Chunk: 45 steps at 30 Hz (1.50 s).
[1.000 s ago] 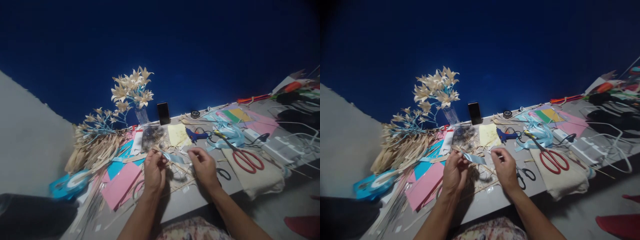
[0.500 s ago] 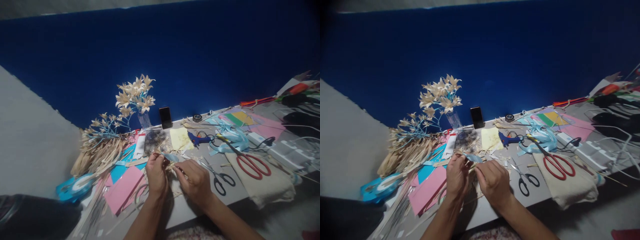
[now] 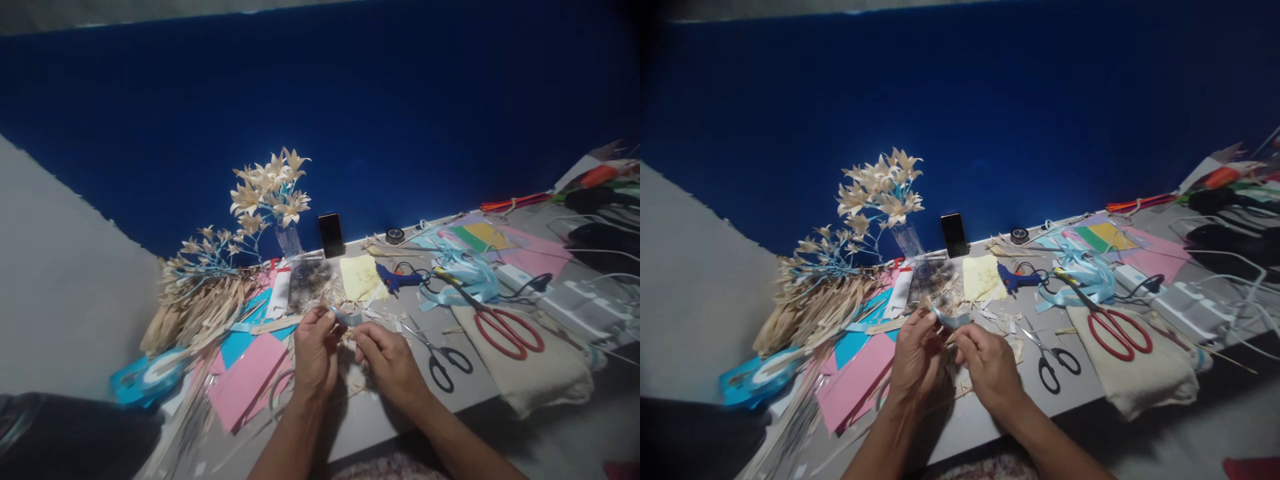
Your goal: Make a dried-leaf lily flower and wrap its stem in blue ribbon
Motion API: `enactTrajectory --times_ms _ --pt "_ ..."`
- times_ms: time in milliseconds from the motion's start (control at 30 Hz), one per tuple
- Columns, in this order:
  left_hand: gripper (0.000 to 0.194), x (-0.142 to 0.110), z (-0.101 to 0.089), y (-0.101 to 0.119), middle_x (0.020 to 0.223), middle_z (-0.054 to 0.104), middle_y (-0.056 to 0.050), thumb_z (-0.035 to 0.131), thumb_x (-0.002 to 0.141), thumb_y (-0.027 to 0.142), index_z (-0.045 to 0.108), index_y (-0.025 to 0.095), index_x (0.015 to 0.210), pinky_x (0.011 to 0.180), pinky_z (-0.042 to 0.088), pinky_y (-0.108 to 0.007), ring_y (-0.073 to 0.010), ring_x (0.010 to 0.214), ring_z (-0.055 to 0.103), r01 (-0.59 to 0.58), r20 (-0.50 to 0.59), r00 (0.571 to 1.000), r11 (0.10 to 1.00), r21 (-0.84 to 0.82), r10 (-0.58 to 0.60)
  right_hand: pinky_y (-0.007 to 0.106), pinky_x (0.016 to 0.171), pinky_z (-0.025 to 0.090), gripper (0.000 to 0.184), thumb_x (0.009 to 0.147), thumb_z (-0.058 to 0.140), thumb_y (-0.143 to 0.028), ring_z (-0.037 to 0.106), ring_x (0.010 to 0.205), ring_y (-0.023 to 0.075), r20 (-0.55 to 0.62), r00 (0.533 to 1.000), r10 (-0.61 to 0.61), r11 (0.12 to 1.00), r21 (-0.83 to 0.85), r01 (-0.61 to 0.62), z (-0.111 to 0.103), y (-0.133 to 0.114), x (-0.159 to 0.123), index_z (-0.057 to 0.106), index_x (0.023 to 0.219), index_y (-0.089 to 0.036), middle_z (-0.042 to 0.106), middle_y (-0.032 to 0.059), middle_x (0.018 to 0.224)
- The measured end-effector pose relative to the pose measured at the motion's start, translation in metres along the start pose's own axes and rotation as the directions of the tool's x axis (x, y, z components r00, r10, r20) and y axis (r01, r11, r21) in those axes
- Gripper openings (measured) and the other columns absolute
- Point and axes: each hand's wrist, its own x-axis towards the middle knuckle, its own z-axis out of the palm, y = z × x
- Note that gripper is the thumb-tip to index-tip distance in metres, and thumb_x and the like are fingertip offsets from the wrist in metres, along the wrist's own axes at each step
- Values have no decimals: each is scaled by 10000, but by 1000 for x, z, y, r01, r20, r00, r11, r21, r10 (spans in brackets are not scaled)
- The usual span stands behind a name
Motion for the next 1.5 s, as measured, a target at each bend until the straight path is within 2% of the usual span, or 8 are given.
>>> enactTrajectory --times_ms 300,633,733,833,933,1100,1267,1500 --pt "279 2 -5 0 690 671 18 882 613 216 660 164 772 551 455 -223 -105 574 585 75 88 993 997 7 -76 189 441 344 400 902 611 -549 475 412 83 217 960 174 868 427 -254 -1 2 3 637 771 -172 618 -25 530" --pt "192 -1 -4 0 673 606 25 818 689 238 649 154 724 528 429 -212 -93 564 522 66 137 988 996 56 -73 196 444 317 404 876 629 -560 441 403 78 343 912 223 786 490 -376 0 3 0 636 799 -163 596 -36 504" --pt "176 -2 -5 -2 663 599 29 792 723 235 632 164 734 575 439 -210 -96 584 534 -28 103 994 995 100 17 227 505 413 312 901 617 -474 557 516 120 242 948 209 873 390 -292 0 3 -1 643 832 -170 678 11 639" --pt "200 -1 -8 -5 667 595 34 802 719 240 619 173 761 605 436 -209 -97 594 535 -88 92 993 987 131 76 278 616 496 195 899 631 -384 621 679 169 -99 990 103 985 152 -87 -7 5 -1 660 889 -191 709 43 824" --pt "220 0 -10 -8 703 606 31 819 706 240 625 172 784 643 442 -206 -100 636 552 -106 71 993 983 152 96 343 777 536 178 874 668 -323 651 887 225 -336 931 -143 990 -58 131 -15 8 0 651 1012 -210 702 70 1001" --pt "238 -2 -9 -10 704 625 29 851 685 237 636 167 758 642 449 -196 -94 641 558 -105 54 994 978 180 97 437 1010 475 448 829 749 -299 606 1148 285 -287 888 -360 929 -195 313 -17 4 4 598 1243 -215 680 109 1198" --pt "265 -6 -2 -8 692 662 24 895 631 235 669 162 749 568 435 -186 -83 578 560 11 40 999 992 125 -16 302 747 514 45 854 676 -238 671 777 202 -122 986 -114 993 -3 114 -7 0 5 699 871 -203 729 22 821" --pt "334 -3 -5 -9 677 655 18 955 542 287 738 126 738 601 462 -187 -80 607 565 92 46 994 986 138 -99 241 684 486 174 869 667 -305 655 709 166 -107 994 20 988 151 -4 -9 -1 6 702 751 -182 715 5 727"
